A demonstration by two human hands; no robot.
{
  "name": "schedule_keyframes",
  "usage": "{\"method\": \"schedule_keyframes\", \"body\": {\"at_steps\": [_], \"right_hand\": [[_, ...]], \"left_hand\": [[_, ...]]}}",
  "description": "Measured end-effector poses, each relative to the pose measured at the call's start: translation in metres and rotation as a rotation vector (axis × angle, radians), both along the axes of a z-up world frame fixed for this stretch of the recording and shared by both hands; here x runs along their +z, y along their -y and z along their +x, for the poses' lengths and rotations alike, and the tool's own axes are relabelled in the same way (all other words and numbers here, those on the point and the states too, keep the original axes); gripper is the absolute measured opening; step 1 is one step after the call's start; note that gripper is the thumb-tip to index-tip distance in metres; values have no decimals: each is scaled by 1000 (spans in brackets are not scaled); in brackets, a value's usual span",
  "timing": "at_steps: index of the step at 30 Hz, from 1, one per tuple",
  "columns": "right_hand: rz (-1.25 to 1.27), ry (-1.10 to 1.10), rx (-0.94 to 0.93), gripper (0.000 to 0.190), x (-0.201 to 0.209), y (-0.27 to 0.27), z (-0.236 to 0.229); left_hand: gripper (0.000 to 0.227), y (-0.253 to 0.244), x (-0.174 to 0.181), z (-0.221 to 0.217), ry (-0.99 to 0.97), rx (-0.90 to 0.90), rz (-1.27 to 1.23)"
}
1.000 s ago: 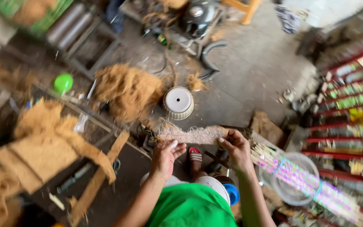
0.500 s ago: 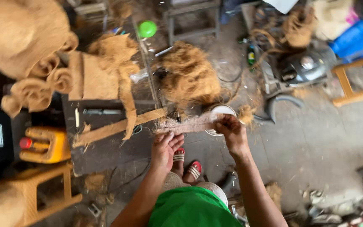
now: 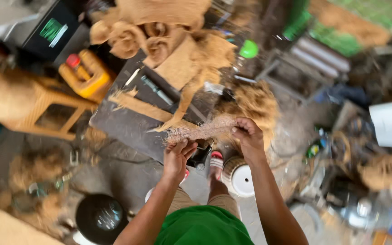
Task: The person sprays a strip of coconut fiber with water, then uses a hair dryer to dry it. They fold the strip, press it flat with their hands, and use a rubber mallet to compact it on a wooden table.
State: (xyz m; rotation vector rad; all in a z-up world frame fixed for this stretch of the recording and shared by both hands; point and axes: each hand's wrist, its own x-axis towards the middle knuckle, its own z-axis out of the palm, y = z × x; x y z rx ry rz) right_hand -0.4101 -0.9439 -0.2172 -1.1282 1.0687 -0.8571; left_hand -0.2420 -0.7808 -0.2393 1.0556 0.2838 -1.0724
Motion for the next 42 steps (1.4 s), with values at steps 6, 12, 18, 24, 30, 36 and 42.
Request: {"method": "schedule_keyframes", "body": {"at_steps": [6,12,18,24,30,36,42], "right_hand": [[53,-93,450,31,-8,40,34],[78,-140,632,31,-3,32,50],[85,-167,732,34,-64,25,64],[175,-200,890,30,-81,-4,95],[354,-302,954,20,-193,10,112],[432,-365,1041,14,-279,10,153],[597,-260,963,21,-401,-2,149]], "left_hand": [[7,2,-10,-24,-41,386,40],[8,-15,-24,-55,-83,584,87],[4,-34,-88,-76,-13,748,70],[9,-52,-82,-61,-121,943,87],[7,-40,-131,-34,-153,1094,130],[26,-21,-227,0,-50,1166,180],[21,-5,-325,9,45,1143,233]]}}
